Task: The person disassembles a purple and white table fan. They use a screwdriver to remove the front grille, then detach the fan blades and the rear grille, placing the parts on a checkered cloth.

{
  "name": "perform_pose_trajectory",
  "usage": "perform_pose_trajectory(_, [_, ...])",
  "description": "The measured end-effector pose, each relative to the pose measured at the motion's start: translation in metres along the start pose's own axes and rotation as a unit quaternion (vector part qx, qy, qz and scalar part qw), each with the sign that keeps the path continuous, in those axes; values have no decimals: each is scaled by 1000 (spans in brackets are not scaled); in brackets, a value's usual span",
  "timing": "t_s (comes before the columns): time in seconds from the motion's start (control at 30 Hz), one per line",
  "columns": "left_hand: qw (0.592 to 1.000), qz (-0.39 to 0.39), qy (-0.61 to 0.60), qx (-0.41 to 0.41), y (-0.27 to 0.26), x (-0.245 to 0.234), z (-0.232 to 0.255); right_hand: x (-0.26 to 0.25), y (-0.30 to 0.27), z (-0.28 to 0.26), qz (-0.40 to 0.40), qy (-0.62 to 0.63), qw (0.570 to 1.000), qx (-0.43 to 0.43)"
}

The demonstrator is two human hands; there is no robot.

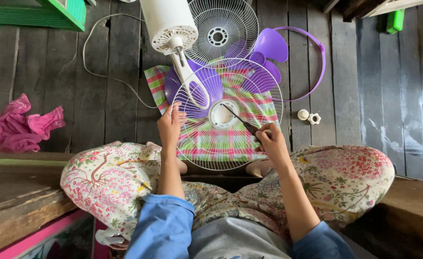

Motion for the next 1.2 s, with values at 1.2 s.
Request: perform_pose_trajectory(1.2, [997, 5, 49, 60, 0, -6, 32, 12, -12, -21, -2, -35, 999, 0])
Point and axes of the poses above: each hand's wrist, its own y-axis towards the middle knuckle, its own x-axis out of the palm, z = x × y, the point moved 4 cm from there along y, towards the middle knuckle, and after that the axes turned 1 degree about x, right-handed, at the moved point
